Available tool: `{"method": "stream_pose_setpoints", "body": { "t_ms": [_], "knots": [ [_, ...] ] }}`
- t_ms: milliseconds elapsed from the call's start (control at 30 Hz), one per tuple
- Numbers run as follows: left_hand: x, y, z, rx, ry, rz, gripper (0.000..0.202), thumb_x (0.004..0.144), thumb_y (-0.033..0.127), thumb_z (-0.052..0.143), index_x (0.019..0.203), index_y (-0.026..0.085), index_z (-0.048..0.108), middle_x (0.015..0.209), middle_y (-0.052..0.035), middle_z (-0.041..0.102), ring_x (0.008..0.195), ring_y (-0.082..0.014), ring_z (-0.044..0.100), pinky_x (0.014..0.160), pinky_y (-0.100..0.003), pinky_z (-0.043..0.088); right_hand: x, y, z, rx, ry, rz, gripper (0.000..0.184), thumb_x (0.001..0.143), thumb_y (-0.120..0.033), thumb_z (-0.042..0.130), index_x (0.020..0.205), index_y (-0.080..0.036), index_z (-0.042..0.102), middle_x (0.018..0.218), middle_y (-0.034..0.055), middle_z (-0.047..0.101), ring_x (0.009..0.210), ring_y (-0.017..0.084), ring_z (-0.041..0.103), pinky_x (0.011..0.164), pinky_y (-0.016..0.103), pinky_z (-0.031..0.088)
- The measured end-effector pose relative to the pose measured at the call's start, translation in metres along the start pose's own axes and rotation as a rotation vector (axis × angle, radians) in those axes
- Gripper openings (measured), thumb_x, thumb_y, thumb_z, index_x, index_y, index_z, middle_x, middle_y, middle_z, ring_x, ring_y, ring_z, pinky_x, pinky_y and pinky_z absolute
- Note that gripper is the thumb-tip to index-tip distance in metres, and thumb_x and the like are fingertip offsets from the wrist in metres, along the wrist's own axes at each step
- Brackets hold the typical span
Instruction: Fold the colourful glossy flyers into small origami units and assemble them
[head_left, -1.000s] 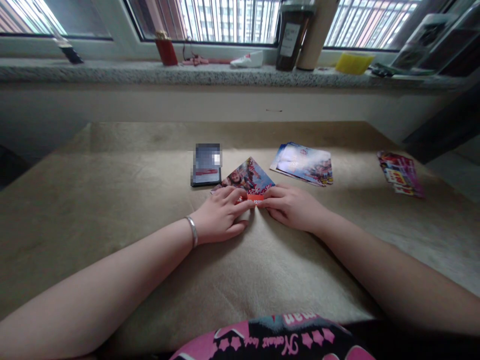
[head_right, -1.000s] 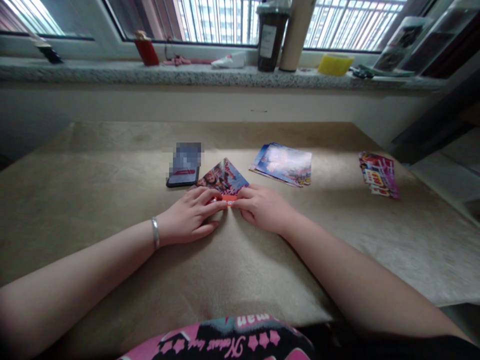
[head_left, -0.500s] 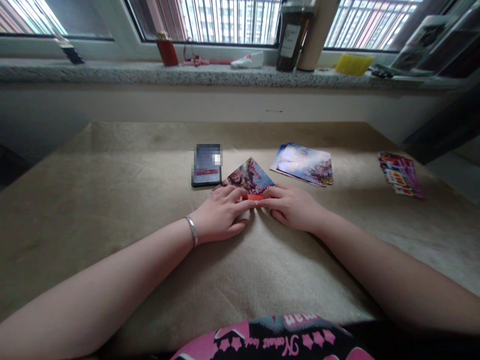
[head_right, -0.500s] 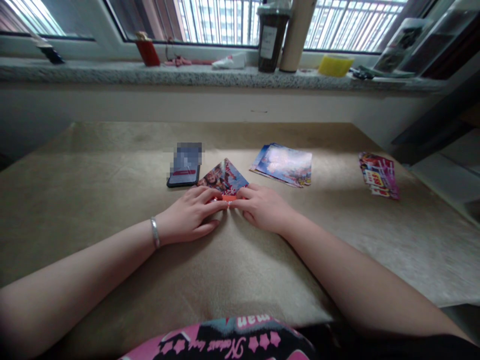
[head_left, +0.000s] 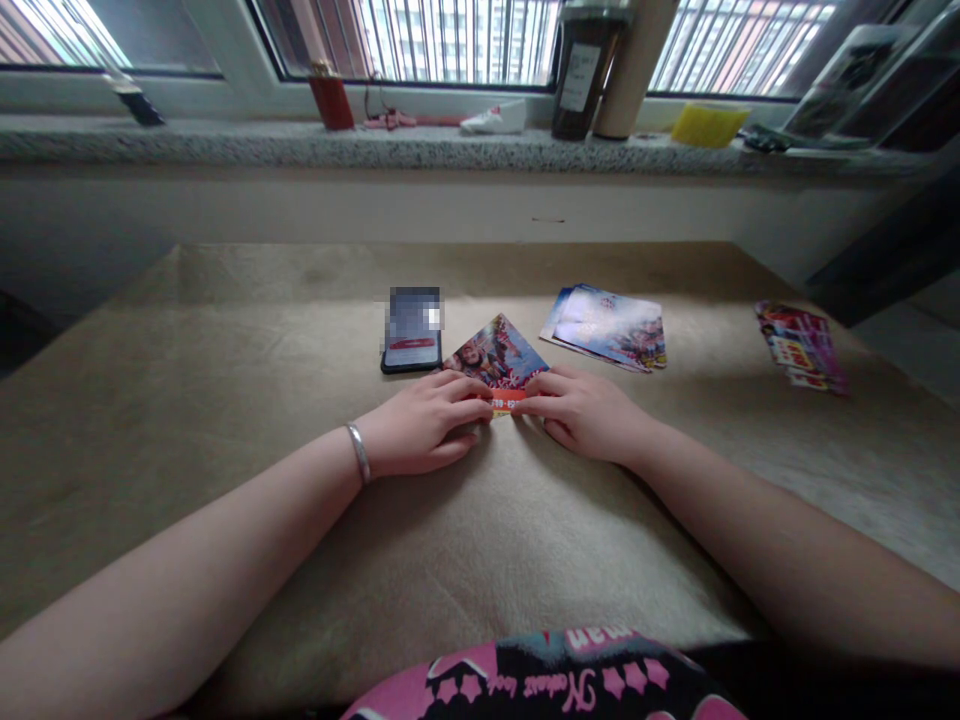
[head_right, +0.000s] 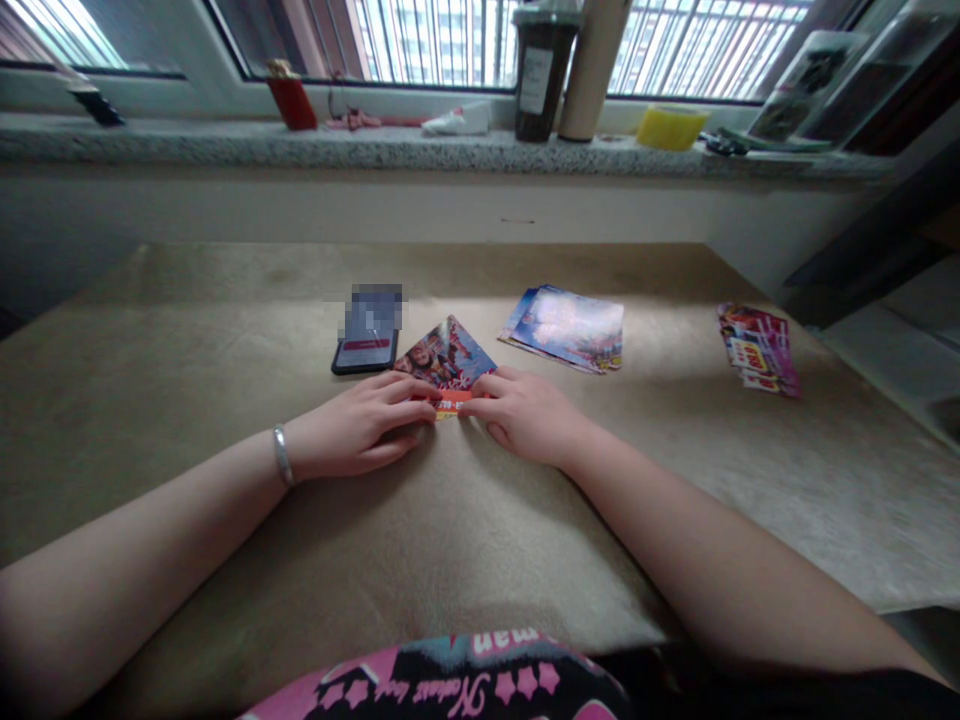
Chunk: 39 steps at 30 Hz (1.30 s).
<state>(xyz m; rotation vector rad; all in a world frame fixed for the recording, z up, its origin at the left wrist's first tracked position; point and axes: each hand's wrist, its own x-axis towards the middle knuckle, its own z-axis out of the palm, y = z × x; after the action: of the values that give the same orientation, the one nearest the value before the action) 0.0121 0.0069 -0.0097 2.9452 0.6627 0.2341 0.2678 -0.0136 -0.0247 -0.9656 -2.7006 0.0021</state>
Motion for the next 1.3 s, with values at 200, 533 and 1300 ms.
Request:
{"method": "stream_pose_setpoints", "body": {
  "t_ms": [200, 533, 1300],
  "knots": [
    [-0.003, -0.007, -0.003, -0.084, -0.031, 0.03, 0.025, 0.085, 0.017, 0.046, 0.106, 0.021, 0.059, 0.127, -0.0068, 0.053, 0.116, -0.0211, 0.047, 0.105, -0.042, 0.037, -0.001, 0.002, 0.0, -0.006, 0.014, -0.023, 0.035, 0.082, -0.012, 0.046, 0.109, -0.023, 0.065, 0.1, 0.0067, 0.063, 0.09, 0.019, 0.053, 0.074, 0.031, 0.044],
    [-0.004, -0.011, -0.005, -0.172, -0.019, 0.06, 0.028, 0.08, 0.009, 0.045, 0.099, 0.021, 0.062, 0.126, -0.0047, 0.056, 0.117, -0.0188, 0.048, 0.104, -0.038, 0.038, -0.003, 0.003, -0.002, -0.02, 0.022, -0.041, 0.034, 0.082, -0.012, 0.047, 0.109, -0.022, 0.066, 0.1, 0.0077, 0.063, 0.088, 0.019, 0.054, 0.071, 0.031, 0.044],
    [-0.007, -0.024, -0.01, -0.391, -0.019, 0.101, 0.03, 0.075, 0.006, 0.043, 0.087, 0.019, 0.066, 0.122, -0.0031, 0.062, 0.119, -0.0177, 0.051, 0.108, -0.039, 0.036, -0.006, 0.008, 0.001, 0.032, 0.045, -0.045, 0.036, 0.08, -0.01, 0.047, 0.107, -0.022, 0.067, 0.1, 0.0073, 0.063, 0.089, 0.019, 0.053, 0.074, 0.032, 0.045]
  ]
}}
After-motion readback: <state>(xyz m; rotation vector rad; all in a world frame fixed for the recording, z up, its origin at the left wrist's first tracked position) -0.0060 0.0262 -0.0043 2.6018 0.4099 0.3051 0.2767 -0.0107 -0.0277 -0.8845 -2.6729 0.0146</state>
